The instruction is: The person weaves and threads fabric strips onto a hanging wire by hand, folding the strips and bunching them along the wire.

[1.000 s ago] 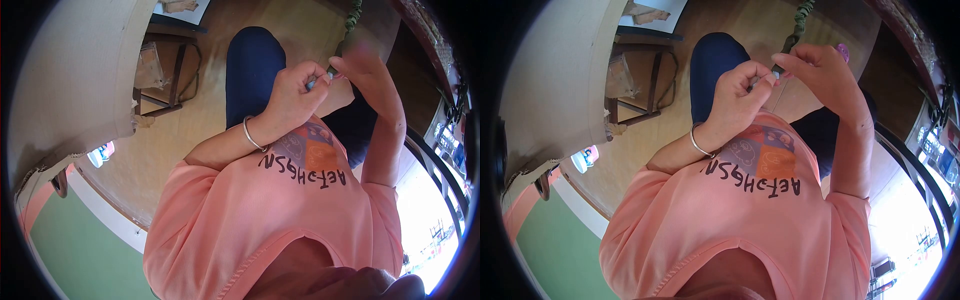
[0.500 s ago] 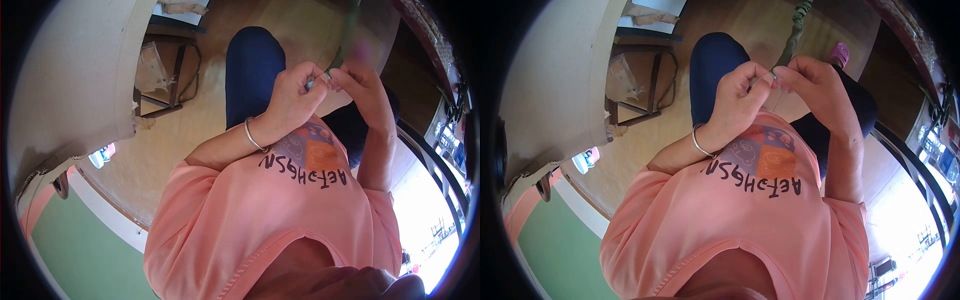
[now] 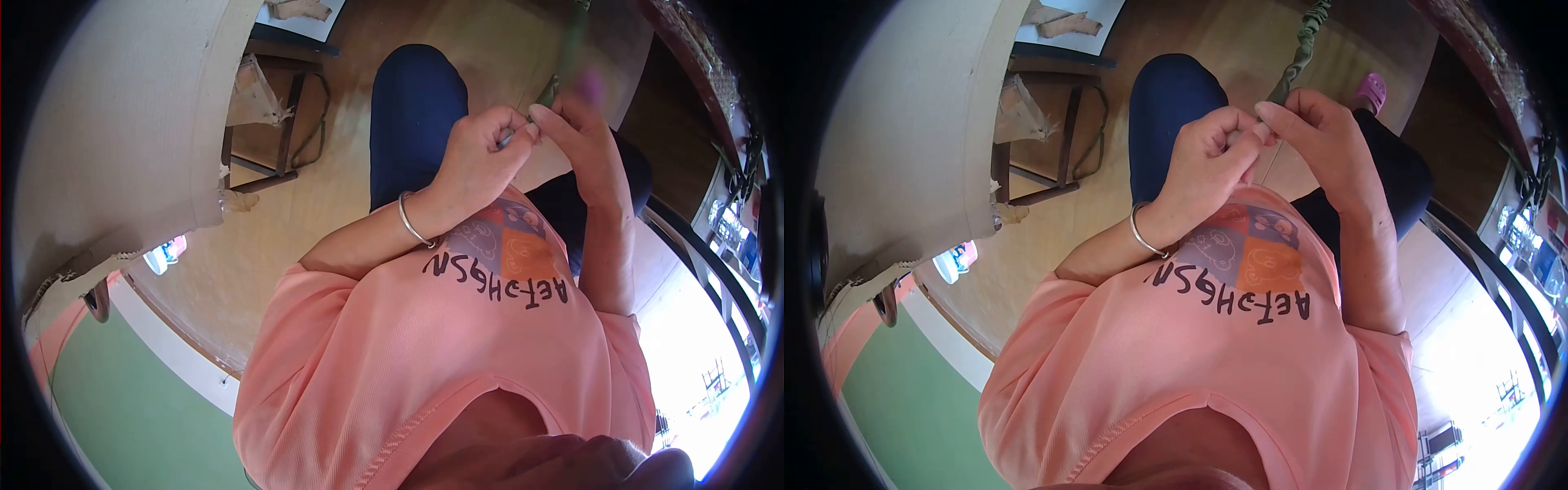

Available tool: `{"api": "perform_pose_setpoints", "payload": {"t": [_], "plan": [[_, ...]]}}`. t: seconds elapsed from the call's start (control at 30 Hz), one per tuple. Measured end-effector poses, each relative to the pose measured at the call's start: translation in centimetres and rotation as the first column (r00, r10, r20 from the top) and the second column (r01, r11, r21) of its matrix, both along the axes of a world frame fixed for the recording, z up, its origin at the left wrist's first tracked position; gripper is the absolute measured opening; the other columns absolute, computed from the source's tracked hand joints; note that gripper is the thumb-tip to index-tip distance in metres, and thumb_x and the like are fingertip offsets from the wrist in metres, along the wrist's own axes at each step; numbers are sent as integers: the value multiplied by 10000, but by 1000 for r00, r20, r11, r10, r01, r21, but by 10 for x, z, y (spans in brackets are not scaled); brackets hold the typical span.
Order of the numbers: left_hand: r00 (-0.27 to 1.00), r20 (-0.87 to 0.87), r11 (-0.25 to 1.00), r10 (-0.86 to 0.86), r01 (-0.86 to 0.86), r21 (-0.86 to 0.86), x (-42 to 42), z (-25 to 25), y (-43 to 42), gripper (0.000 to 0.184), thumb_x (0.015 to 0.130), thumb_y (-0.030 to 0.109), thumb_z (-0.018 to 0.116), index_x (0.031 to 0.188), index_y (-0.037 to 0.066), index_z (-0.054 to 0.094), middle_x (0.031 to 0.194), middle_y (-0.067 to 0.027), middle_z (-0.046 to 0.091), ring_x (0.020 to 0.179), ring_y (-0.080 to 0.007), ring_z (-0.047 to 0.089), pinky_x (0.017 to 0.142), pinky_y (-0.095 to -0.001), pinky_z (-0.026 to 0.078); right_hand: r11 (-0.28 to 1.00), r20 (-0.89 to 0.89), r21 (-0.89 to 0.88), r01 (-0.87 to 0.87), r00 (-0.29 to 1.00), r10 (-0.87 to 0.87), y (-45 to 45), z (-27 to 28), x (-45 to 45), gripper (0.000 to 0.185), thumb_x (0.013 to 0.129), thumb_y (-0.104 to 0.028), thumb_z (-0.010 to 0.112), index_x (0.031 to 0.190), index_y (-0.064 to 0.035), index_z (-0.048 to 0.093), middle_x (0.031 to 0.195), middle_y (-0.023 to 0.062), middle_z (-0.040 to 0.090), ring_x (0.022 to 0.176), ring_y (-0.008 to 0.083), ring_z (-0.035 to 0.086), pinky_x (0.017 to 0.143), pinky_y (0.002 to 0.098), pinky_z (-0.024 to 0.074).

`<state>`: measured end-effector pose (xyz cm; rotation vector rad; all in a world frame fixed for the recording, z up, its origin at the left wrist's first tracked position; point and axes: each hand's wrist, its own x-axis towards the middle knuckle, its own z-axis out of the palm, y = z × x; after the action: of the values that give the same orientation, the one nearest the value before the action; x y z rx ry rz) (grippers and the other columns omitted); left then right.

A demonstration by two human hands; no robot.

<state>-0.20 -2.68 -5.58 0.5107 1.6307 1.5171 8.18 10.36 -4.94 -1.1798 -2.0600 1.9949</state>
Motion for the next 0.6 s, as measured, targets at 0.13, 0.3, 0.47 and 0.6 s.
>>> {"api": "perform_pose_setpoints", "payload": {"t": [0.13,0.3,0.47,0.6], "plan": [[988,151,1000,21,-23,14,1,0,-4,135,851,106,546,785,4,606,502,-10,512,412,-77,416,407,-197,306,1000,-1,21,-2,1000,2,-5,0,1,292,818,-302,638,686,-44,604,605,-32,520,546,40,378,524,164,292],[989,142,1000,-30,31,-2,-3,9,-10,160,879,100,509,821,-2,617,520,-24,532,423,-74,427,419,-185,316,998,26,66,-16,1000,14,-7,2,1,296,814,-309,640,688,-42,611,594,-32,515,543,41,378,519,169,295],[980,178,994,-87,98,-52,-6,18,-31,195,907,97,464,881,-9,626,550,-34,556,434,-66,399,429,-175,308,993,105,78,-93,991,84,-17,7,-5,276,825,-286,631,702,-40,609,610,-22,522,568,47,396,551,169,308],[954,274,985,-123,150,-81,-16,17,-61,181,892,68,459,911,-26,613,567,-41,581,433,-82,445,415,-194,333,959,244,92,-268,940,239,-39,10,-13,220,865,-216,595,734,-40,582,681,3,540,656,62,439,657,159,328]]}}
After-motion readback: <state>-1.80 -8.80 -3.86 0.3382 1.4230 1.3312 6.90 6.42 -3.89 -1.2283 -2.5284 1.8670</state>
